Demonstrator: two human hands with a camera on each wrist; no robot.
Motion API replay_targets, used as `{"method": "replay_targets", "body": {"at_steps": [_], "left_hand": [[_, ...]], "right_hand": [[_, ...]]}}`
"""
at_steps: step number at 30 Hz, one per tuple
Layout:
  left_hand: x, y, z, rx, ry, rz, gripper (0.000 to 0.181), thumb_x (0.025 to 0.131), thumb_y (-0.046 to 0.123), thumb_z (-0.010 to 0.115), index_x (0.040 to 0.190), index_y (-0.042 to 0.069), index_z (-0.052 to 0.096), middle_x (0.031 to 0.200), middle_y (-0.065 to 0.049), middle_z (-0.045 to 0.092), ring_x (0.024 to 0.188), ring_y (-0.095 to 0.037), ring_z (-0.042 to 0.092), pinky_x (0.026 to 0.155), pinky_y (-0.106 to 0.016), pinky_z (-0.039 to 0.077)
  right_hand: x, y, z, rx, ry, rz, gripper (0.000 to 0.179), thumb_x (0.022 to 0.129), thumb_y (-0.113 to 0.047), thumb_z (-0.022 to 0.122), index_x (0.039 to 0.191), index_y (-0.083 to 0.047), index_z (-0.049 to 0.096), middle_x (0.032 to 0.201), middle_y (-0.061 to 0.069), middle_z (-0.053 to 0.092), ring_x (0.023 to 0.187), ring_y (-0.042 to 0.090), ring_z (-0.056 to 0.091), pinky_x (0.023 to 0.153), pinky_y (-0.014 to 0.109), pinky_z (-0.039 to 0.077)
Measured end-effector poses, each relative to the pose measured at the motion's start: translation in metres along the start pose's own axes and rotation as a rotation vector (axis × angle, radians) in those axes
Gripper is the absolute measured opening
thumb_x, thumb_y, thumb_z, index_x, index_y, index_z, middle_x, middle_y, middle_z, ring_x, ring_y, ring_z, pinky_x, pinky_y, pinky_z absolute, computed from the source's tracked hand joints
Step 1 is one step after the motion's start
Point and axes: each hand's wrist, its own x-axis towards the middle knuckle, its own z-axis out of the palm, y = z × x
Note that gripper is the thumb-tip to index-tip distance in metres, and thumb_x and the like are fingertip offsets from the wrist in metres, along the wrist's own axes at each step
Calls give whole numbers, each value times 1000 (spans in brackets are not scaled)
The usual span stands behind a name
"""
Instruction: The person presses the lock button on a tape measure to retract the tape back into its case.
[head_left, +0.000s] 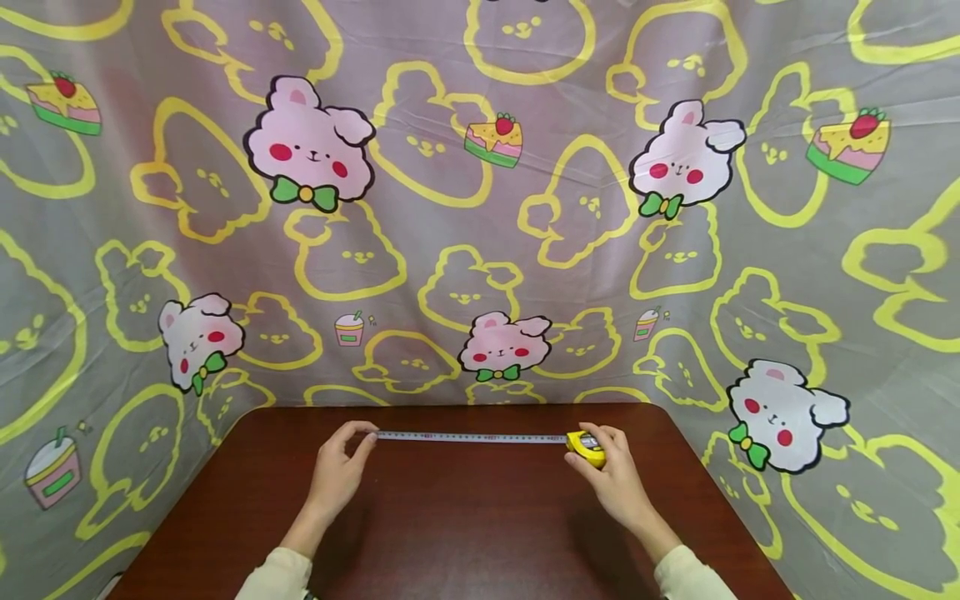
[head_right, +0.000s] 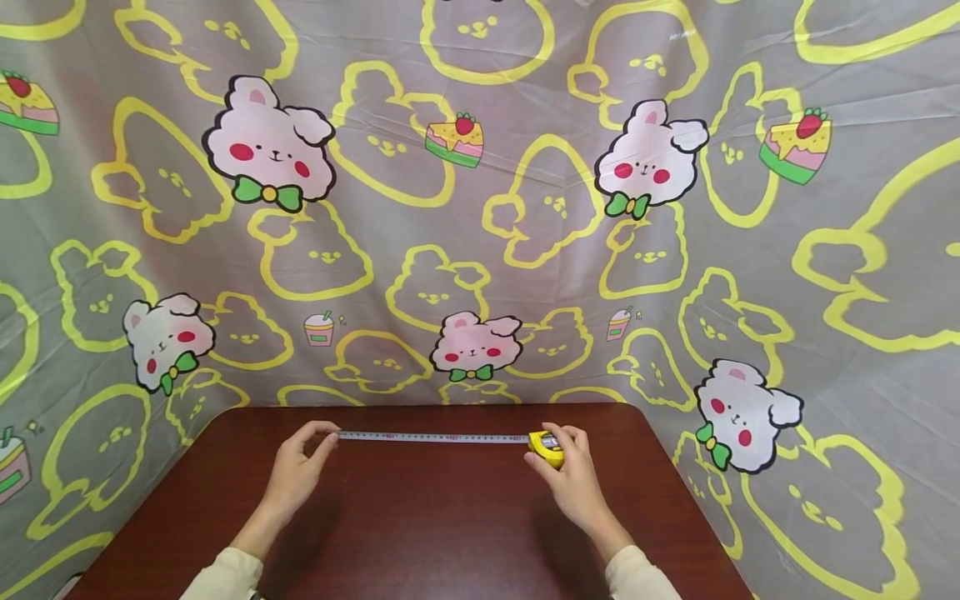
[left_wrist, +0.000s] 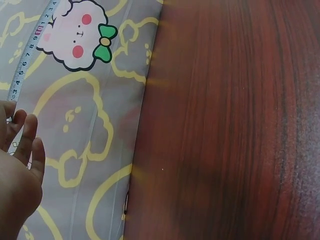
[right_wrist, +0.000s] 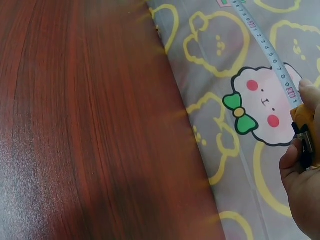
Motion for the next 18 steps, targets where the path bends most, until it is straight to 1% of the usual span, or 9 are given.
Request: {"method": "replay_targets", "body": {"at_steps": [2,6,8,9,10,16,18], "left_hand": [[-1,1,1,-3,2,2,8,98,-2,69,104,3,71,95,-2,71,86,-16,64,76,-17,46],[-1,1,3,2,-4,10,8,97,-2,69,104,3,72,98,-1,71,92,-19,65,81,-20,46],[-1,1,4,3,-6,13,8,98,-1,69,103,3,72,99,-1,72,93,-20,65,82,-22,46],[-1,1,4,1,-7,12,8,97,-1,69,103,3,72,99,-1,72,94,-21,65,83,-26,48],[-1,0,5,-2,-6,10,8,97,-1,69,103,4,72,99,-1,72,94,-21,65,83,-27,48],[-4,-1,7,-8,-7,8,9,97,-1,70,103,5,72,99,0,72,95,-21,65,83,-20,45],[-5,-1,8,-11,-8,11,10,96,-1,71,103,6,73,99,0,72,97,-21,65,85,-22,46]], "right_hand": [[0,0,1,0,0,-3,55,94,-20,80,141,-2,58,131,21,43,111,34,53,86,24,49],[1,-1,3,-3,2,-8,56,93,-20,80,141,-3,58,132,21,43,111,35,53,87,24,50],[2,-2,4,-5,3,-11,56,93,-21,80,141,-3,58,132,21,43,111,35,54,87,24,50],[2,-2,5,-4,2,-12,56,93,-21,80,141,-3,58,132,21,43,111,35,54,87,24,50],[2,-2,5,-4,3,-15,56,93,-21,80,141,-3,58,132,21,43,111,35,54,87,24,50],[2,-3,10,0,3,-13,56,92,-20,81,140,-2,58,131,21,44,111,35,53,87,23,49],[2,-4,11,1,0,-16,56,93,-20,81,140,-2,58,131,21,43,111,35,53,87,24,49]]}}
